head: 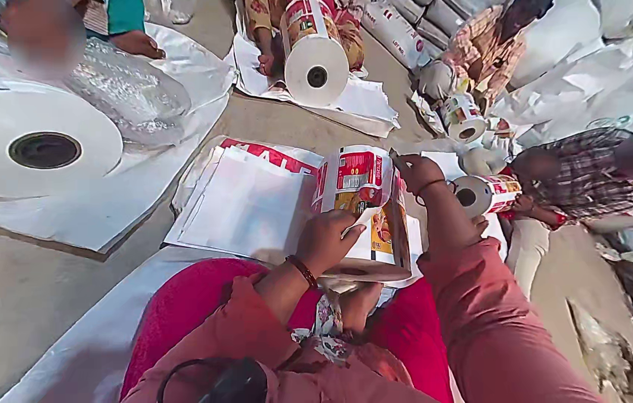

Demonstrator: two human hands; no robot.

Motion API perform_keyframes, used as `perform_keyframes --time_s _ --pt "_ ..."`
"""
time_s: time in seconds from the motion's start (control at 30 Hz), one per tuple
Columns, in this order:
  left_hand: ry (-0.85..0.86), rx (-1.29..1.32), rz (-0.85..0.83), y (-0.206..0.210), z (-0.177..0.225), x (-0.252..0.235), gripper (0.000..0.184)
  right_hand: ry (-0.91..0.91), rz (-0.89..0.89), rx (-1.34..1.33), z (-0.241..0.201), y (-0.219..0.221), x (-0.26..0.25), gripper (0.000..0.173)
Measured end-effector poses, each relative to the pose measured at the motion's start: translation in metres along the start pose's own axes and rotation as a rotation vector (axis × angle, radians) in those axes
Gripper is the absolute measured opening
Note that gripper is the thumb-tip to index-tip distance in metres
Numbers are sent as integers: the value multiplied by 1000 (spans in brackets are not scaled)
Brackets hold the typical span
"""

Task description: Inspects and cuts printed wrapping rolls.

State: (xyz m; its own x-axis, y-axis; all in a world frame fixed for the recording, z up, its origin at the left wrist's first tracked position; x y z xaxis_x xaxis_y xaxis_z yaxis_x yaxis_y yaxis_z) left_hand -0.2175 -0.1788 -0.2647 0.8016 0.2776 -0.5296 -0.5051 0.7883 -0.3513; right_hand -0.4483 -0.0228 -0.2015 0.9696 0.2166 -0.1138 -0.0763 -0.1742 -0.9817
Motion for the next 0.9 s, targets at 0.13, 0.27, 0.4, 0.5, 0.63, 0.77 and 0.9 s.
perform_keyframes --time_s 0.13,0.27,0.4,0.5,0.63,0.77,0.9 --pt "38 -18 145 -11 5 2 29 -45 -209 83 -10 -24 5 37" --pt "-79 11 327 -28 -5 5 31 194 -13 -244 16 -48 37 47" --pt "-26 10 411 -36 -6 14 24 289 298 -864 57 -23 119 54" --pt "27 17 486 -43 -7 21 24 428 296 -1297 76 27 190 51" --pt "-260 150 644 -65 -28 22 21 576 416 -1791 107 45 245 32" --pt "-673 450 899 -105 -87 27 37 413 468 -2046 130 15 244 22" --pt "-1081 62 966 -139 -160 72 52 207 349 -2205 126 3 253 26"
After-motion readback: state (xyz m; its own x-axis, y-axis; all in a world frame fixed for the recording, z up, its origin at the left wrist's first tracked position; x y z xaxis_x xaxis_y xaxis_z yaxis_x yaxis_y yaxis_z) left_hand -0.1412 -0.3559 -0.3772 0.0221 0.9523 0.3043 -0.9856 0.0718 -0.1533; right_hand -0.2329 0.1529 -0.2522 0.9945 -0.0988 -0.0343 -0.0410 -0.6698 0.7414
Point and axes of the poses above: each hand's wrist, its own x-axis away from the middle knuckle, its own y-axis out of the palm, z = x × y, the point moved 8 cm from there along -x, towards the middle knuckle, and after that the axes turned 11 degrees about z, right-handed, at the moved point
